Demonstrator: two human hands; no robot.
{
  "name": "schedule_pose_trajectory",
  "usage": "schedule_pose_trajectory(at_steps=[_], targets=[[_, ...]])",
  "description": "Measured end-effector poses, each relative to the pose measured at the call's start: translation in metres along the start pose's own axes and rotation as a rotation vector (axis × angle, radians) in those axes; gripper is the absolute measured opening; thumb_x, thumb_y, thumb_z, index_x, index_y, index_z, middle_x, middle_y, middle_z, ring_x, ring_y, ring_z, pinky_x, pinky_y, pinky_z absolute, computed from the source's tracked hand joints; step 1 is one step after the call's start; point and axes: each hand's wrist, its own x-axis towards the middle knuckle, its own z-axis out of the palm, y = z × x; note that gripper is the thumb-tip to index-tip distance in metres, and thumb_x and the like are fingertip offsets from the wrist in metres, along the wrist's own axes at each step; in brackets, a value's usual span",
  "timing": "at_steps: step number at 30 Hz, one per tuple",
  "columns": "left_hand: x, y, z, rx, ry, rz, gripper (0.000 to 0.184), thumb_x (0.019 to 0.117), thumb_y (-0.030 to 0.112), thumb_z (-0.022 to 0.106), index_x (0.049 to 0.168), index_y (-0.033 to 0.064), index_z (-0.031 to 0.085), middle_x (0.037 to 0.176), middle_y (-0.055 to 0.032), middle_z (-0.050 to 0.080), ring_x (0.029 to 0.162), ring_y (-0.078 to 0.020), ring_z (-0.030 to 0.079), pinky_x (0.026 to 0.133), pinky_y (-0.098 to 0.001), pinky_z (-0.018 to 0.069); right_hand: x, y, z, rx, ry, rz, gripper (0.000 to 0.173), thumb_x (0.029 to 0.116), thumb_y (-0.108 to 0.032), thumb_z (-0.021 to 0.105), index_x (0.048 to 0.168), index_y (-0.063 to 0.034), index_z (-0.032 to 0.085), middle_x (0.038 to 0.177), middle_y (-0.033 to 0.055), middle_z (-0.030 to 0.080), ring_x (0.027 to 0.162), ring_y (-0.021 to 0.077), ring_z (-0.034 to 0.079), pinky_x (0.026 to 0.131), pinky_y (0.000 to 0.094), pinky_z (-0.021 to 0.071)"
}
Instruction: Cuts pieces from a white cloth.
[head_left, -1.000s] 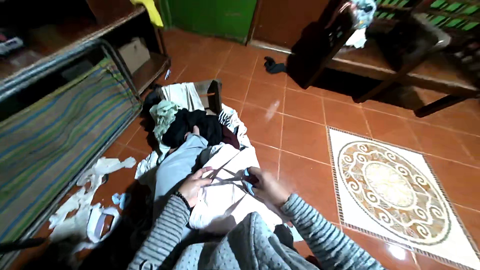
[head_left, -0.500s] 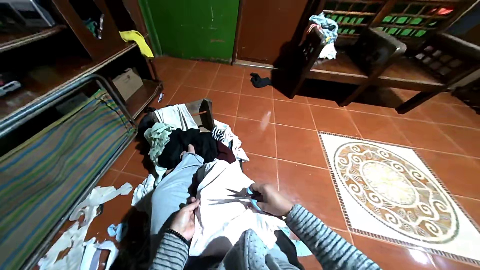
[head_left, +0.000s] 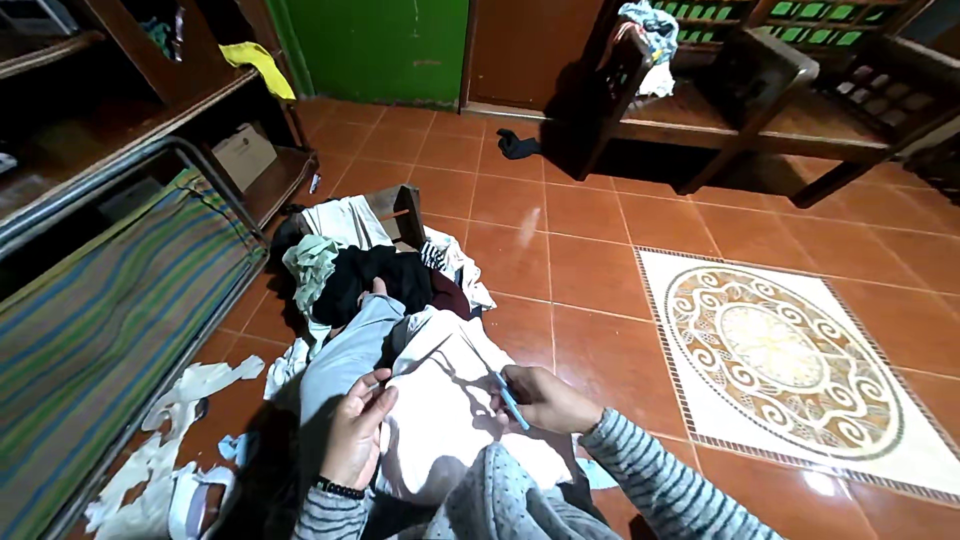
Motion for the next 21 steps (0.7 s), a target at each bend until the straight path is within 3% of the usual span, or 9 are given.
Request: schedule_pose_trajectory(at_steps=[4,7,9,12,14,18,21], targets=[[-0.002,0.006,0.002,-0.048,0.004,-0.014,0.029,0.0989,-0.002,0.054,0.128,-0.0011,0.058,0.099,-0.008,0.072,0.086,-0.0141,0.071,0.079,-0.0327,0.0613,0.003,-0.02,0.009,-0.053,0.092,-0.182,0.035,0.0883,-0.025,0.075,0.111,-0.0005,0.067,0.093,0.0066,0.072,0.079,0.0103,0.069,0.073,0.0314,0.0586],[-0.008,0.014,0.006,-0.04,-0.013,0.059,0.034,0.0954,-0.004,0.056,0.13,-0.0022,0.055,0.103,-0.0054,0.07,0.09,-0.0116,0.07,0.082,-0.0304,0.0599,0.007,-0.032,0.023,-0.194,0.201,-0.229,0.047,0.0827,-0.03,0.077,0.117,0.0016,0.07,0.103,0.0128,0.072,0.094,0.0185,0.069,0.087,0.0393,0.0574],[-0.011,0.016,0.009,0.009,-0.005,0.115,0.036,0.0928,-0.004,0.06,0.128,-0.004,0.054,0.099,-0.0043,0.071,0.088,-0.0098,0.069,0.082,-0.0288,0.0589,0.011,-0.034,0.03,-0.283,0.25,-0.242,0.056,0.0802,-0.038,0.078,0.116,0.0032,0.067,0.106,0.0169,0.07,0.099,0.0252,0.067,0.089,0.0443,0.055],[-0.01,0.009,0.007,0.03,0.018,0.17,0.038,0.0888,-0.006,0.066,0.126,-0.0016,0.056,0.087,-0.0018,0.072,0.08,-0.0089,0.07,0.08,-0.0284,0.0595,0.014,-0.03,0.038,-0.292,0.29,-0.279,0.054,0.0797,-0.041,0.078,0.11,0.0023,0.067,0.101,0.0128,0.071,0.094,0.019,0.068,0.086,0.0383,0.0567],[-0.01,0.005,0.005,0.006,0.024,0.172,0.041,0.0879,-0.008,0.067,0.126,-0.0001,0.057,0.087,-0.0025,0.072,0.079,-0.0093,0.069,0.078,-0.028,0.0593,0.015,-0.027,0.042,-0.292,0.307,-0.301,0.054,0.08,-0.044,0.077,0.107,0.0017,0.068,0.097,0.0104,0.071,0.091,0.0156,0.068,0.084,0.0349,0.0569],[-0.009,0.003,0.004,-0.045,0.035,0.165,0.047,0.0855,-0.013,0.066,0.129,0.0008,0.056,0.089,-0.0032,0.071,0.08,-0.0097,0.069,0.081,-0.0295,0.0592,0.016,-0.029,0.04,-0.389,0.27,-0.327,0.063,0.0813,-0.052,0.075,0.112,0.0029,0.068,0.102,0.0135,0.071,0.096,0.0205,0.068,0.088,0.0384,0.0563],[-0.008,-0.001,0.004,-0.024,0.011,0.193,0.049,0.0841,-0.014,0.067,0.13,0.002,0.055,0.088,-0.0017,0.072,0.078,-0.0082,0.069,0.079,-0.0279,0.0595,0.017,-0.03,0.039,-0.455,0.293,-0.404,0.067,0.0853,-0.059,0.069,0.111,0.0033,0.069,0.102,0.015,0.071,0.095,0.0202,0.068,0.084,0.0352,0.0567]])
